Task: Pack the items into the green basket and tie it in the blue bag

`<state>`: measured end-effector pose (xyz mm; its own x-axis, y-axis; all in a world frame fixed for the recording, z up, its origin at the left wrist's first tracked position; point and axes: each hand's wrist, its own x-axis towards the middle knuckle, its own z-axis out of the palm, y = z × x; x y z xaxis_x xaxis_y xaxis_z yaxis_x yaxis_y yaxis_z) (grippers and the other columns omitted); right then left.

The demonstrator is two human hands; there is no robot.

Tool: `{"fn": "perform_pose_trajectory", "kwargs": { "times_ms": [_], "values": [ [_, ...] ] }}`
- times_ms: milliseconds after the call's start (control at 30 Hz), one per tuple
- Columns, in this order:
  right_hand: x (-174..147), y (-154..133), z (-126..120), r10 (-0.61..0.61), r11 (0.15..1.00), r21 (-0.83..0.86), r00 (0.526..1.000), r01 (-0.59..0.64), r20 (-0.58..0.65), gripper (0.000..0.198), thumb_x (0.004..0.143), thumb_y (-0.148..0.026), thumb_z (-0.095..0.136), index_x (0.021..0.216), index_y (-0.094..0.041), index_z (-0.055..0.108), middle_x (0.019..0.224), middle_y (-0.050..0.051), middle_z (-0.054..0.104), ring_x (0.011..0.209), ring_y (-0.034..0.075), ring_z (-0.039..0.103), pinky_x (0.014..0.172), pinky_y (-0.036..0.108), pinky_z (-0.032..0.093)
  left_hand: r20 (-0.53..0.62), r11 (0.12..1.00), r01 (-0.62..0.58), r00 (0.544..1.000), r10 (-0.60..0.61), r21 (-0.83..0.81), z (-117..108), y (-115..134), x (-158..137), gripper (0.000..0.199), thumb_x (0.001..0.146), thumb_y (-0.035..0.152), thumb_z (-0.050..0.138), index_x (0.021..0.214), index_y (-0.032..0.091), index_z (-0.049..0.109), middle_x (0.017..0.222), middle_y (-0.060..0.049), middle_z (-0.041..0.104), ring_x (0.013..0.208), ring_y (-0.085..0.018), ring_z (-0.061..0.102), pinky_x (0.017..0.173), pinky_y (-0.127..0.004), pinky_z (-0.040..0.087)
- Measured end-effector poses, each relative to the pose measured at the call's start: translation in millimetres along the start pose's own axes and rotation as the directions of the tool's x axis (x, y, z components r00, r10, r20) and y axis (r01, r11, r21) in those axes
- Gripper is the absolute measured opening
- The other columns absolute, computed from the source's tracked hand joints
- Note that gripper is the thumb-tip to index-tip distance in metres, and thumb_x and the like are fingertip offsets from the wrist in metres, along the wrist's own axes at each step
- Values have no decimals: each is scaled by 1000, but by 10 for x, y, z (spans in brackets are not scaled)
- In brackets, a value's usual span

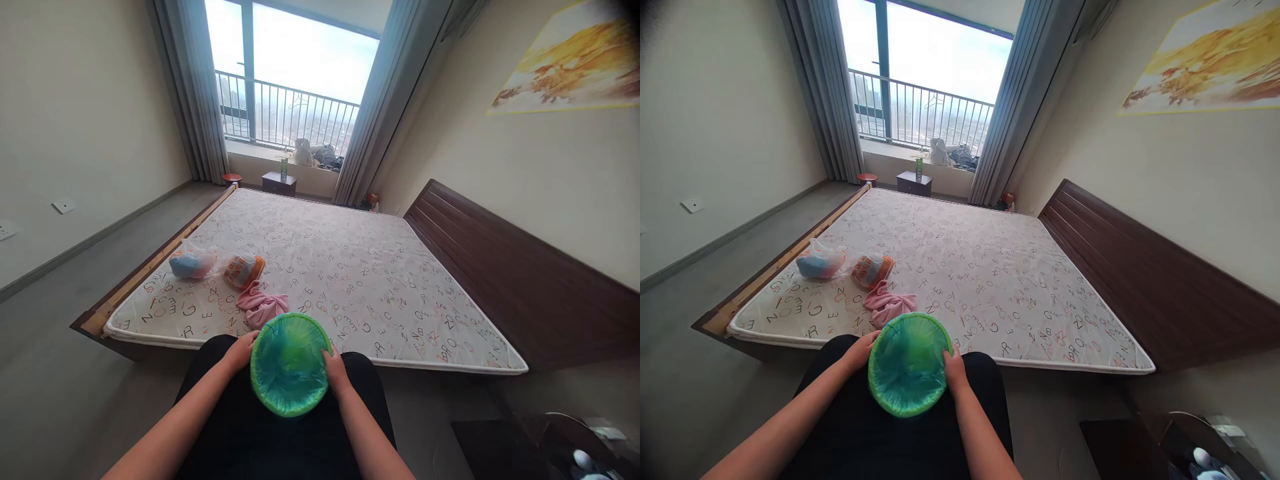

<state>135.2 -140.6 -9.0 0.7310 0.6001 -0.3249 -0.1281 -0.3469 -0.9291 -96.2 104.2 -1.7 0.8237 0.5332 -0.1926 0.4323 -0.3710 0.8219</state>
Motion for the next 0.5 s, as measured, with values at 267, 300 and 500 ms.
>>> {"fn": "perform_pose_trajectory", "kwargs": {
  "times_ms": [267, 300, 500],
  "values": [
    [7, 22, 7, -20, 1000, -8, 1000, 20, -13, 57, 74, -46, 59, 120, -15, 71, 116, 13, 77, 111, 33, 71, 94, 38, 54, 4, 1000, 5, 1000, -5, 5, -2, 44, -14, 41, 94, 42, 44, 117, 24, 74, 119, -9, 75, 112, -31, 66, 96, -37, 48],
    [5, 20, 6, -23, 1000, -7, 1000, 23, -10, 58, 74, -46, 58, 121, -14, 70, 116, 14, 77, 110, 33, 71, 93, 38, 54, 5, 1000, 3, 1000, -3, 9, -2, 47, -16, 41, 94, 41, 44, 117, 24, 74, 119, -9, 75, 112, -31, 66, 96, -38, 48],
    [4, 0, 3, -24, 999, -35, 999, 23, -24, 56, 74, -46, 58, 120, -15, 71, 116, 13, 77, 111, 33, 70, 96, 39, 53, 5, 1000, -14, 1000, 14, 27, -8, 76, -29, 39, 93, 40, 46, 113, 25, 75, 117, -9, 75, 110, -31, 67, 96, -38, 49]
  ]
}}
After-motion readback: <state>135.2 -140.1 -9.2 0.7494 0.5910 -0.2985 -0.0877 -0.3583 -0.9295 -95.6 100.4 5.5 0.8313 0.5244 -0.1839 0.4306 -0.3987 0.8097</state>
